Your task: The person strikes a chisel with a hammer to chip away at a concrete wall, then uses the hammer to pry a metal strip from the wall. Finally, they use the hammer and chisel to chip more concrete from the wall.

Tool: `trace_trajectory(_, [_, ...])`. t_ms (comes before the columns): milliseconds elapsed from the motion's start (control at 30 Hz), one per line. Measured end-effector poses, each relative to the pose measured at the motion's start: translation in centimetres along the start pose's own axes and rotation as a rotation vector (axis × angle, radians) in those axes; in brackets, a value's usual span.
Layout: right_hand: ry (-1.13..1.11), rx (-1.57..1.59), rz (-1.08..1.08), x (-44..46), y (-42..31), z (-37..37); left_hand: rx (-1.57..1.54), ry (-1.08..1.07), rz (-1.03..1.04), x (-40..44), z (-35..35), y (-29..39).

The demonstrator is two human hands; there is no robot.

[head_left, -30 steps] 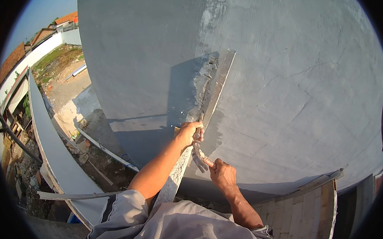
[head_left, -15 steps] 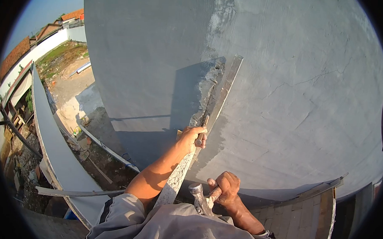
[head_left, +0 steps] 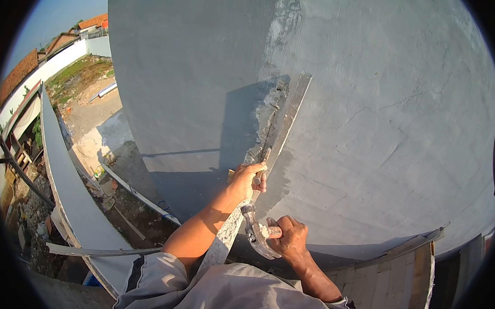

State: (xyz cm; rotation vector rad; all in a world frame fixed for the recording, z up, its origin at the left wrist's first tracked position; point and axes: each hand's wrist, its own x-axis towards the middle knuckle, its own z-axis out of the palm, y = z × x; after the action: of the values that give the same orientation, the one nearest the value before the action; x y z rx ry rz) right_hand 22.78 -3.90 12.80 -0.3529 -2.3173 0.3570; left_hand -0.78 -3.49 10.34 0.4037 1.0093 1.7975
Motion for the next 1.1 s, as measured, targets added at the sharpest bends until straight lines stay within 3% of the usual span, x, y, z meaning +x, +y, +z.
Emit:
trace_trajectory(233, [0.202,0.105,-0.295,0.8,-2.2,-2.0,-0.004,-0.005,-0.015,-0.4,0.3,0.5])
trace_trajectory(333, [0.301,0.048,-0.38,0.9,0.4,-0.7,0.009,-0.017,-0.02,-0.1,0.6,0.9])
trace_trajectory(467, [-0.172,-0.247,0.27,0.4,2.4,0.9,-0.033,0.035,-0.061,-0.1,0.8,0.7])
trace_trajectory(500, [-0.2,-0.238,0.298,0.4,2.0,0.7,0.0,0.046,-0.039,0.2,0.7,0.9])
trace_trajectory(667, [0.009,-0.085,0.092,-0.5,0.3,-0.6,-0.019,-0.072,-0.026,-0.6,-0.5,-0.2])
trace_trajectory(867, [0.069,-0.019,-0.104,0.3,-1.0,-2.1,-0.049,-0.044,-0.027,-0.9,1.1,1.0])
trace_trajectory(1000, [0.282,-0.039,-0.383,0.9,0.7,-1.9,0.001,-0.011,-0.033,-0.8,1.4,1.3])
trace_trajectory(1033, [0.111,-0.201,-0.19,0.9,1.5,-1.5,0.029,-0.011,-0.027,-1.1,1.8,1.7])
trace_trajectory(1100, [-0.065,-0.221,0.1,0.8,2.0,-0.7,0.054,-0.033,-0.053,-1.2,1.8,1.6])
